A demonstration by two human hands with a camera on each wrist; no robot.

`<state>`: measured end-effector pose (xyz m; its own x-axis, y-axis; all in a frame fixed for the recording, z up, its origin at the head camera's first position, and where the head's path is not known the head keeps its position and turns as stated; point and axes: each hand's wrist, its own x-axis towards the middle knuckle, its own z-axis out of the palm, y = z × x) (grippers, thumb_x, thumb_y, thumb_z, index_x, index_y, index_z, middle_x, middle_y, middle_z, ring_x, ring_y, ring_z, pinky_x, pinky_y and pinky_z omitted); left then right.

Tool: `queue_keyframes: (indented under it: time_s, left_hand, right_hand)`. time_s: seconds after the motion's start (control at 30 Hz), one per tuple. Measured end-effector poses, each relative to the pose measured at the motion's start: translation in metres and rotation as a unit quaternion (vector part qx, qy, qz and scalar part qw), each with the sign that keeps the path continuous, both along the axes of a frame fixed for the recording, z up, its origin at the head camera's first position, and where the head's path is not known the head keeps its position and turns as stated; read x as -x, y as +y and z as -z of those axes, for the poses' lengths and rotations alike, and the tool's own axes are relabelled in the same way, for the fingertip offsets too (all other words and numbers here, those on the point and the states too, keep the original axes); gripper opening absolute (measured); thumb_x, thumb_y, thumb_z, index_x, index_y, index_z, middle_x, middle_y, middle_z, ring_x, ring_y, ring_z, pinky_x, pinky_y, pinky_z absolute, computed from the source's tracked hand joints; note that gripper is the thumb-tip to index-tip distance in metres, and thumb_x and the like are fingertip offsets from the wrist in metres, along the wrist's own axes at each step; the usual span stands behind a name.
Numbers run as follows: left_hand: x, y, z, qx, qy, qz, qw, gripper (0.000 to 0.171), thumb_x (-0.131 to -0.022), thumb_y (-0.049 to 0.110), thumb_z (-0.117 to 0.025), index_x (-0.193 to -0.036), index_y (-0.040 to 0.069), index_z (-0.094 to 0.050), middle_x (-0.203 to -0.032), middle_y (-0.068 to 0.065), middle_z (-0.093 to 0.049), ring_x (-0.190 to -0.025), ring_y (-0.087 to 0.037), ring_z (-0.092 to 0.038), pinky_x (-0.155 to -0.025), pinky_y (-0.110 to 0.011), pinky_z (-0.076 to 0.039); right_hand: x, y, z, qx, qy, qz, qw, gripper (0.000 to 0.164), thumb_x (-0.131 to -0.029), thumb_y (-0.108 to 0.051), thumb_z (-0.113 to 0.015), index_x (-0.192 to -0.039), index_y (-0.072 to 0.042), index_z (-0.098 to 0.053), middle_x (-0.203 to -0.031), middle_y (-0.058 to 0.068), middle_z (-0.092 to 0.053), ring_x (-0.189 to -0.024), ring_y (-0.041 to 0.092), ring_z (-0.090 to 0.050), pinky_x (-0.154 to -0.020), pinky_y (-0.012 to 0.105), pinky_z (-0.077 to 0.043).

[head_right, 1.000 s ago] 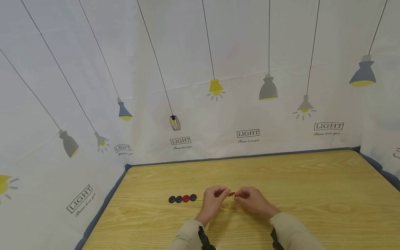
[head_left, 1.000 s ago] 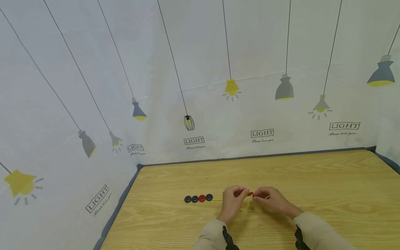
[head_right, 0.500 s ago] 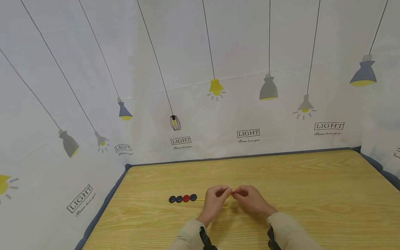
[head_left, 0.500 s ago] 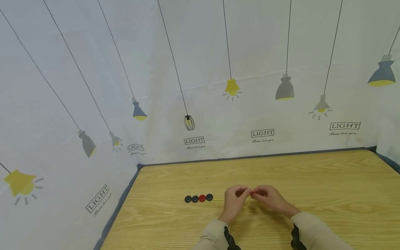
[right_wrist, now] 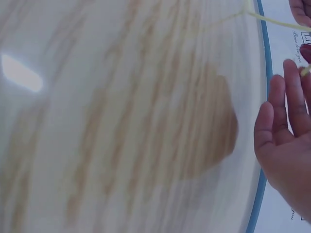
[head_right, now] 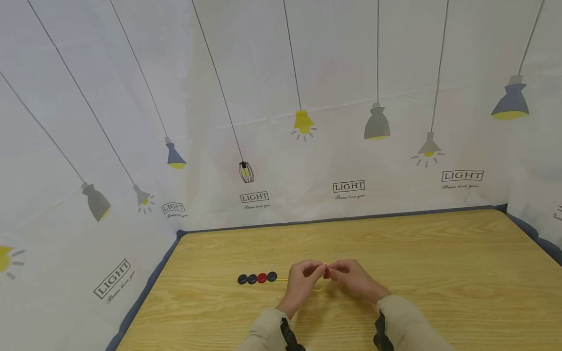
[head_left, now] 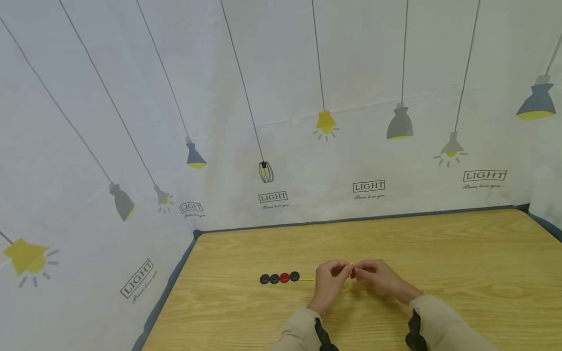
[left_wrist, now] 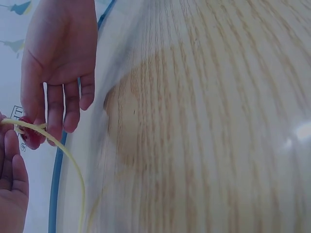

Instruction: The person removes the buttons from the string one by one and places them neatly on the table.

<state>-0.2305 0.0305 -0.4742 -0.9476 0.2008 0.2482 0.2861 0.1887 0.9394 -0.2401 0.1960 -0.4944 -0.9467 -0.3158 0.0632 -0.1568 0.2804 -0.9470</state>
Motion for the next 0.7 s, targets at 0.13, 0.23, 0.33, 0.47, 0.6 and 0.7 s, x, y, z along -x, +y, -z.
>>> queue_keyframes:
  time_s: [0.13,0.23,0.33,0.47,0.6,0.7]
  left_hand:
    - [-0.011,-0.001,-0.018,0.003,-0.004,-0.003,1.0000,0.014,-0.084,0.009,-0.059,-0.087,-0.004,-0.066,-0.080,-0.012,-0.065,-0.069,-0.015,-0.058,-0.058,-0.017,-0.045]
    - [-0.005,0.000,-0.008,0.002,-0.004,-0.004,1.0000,0.015,-0.084,0.013,-0.061,-0.087,0.001,-0.068,-0.079,-0.006,-0.065,-0.068,-0.009,-0.057,-0.060,-0.017,-0.045]
    - [0.004,0.000,0.008,0.001,0.004,-0.005,1.0000,0.014,-0.084,0.017,-0.062,-0.086,0.006,-0.069,-0.079,-0.001,-0.065,-0.068,-0.005,-0.056,-0.061,-0.018,-0.045]
    - [0.006,-0.004,0.012,0.000,0.009,-0.006,0.9999,0.015,-0.084,0.019,-0.061,-0.086,0.006,-0.069,-0.080,-0.002,-0.066,-0.069,-0.006,-0.057,-0.062,-0.019,-0.046]
    - [0.007,-0.009,0.017,0.001,-0.001,-0.015,0.9999,0.015,-0.084,0.018,-0.061,-0.087,0.005,-0.068,-0.080,-0.002,-0.065,-0.069,-0.006,-0.057,-0.060,-0.019,-0.045]
    - [0.009,-0.013,0.022,0.012,-0.007,-0.022,0.9997,0.014,-0.083,0.018,-0.062,-0.086,0.005,-0.068,-0.078,0.001,-0.064,-0.068,-0.004,-0.055,-0.061,-0.018,-0.045]
  right_hand:
    - [0.001,-0.002,0.000,0.004,-0.014,-0.010,1.000,0.035,-0.090,-0.023,-0.051,-0.104,0.009,-0.059,-0.094,0.014,-0.062,-0.085,0.024,-0.058,-0.070,0.035,-0.048]
    - [0.002,-0.003,0.000,0.002,-0.029,-0.006,1.000,0.038,-0.090,-0.027,-0.052,-0.104,0.008,-0.059,-0.093,0.013,-0.062,-0.085,0.022,-0.058,-0.071,0.034,-0.048]
    - [0.002,-0.003,0.000,0.005,-0.035,-0.004,0.999,0.038,-0.089,-0.028,-0.052,-0.103,0.008,-0.059,-0.093,0.013,-0.062,-0.084,0.022,-0.058,-0.071,0.034,-0.048]
    - [0.001,-0.002,-0.001,0.006,-0.034,0.004,0.999,0.036,-0.090,-0.024,-0.053,-0.104,0.009,-0.058,-0.093,0.015,-0.062,-0.083,0.023,-0.058,-0.070,0.035,-0.048]
    - [0.000,0.002,-0.004,-0.003,-0.033,0.022,0.999,0.035,-0.090,-0.023,-0.052,-0.104,0.008,-0.057,-0.094,0.015,-0.062,-0.082,0.020,-0.058,-0.070,0.035,-0.047]
    - [-0.001,0.006,-0.007,-0.009,-0.027,0.036,0.999,0.034,-0.090,-0.023,-0.052,-0.104,0.007,-0.057,-0.093,0.014,-0.062,-0.080,0.018,-0.057,-0.069,0.034,-0.047]
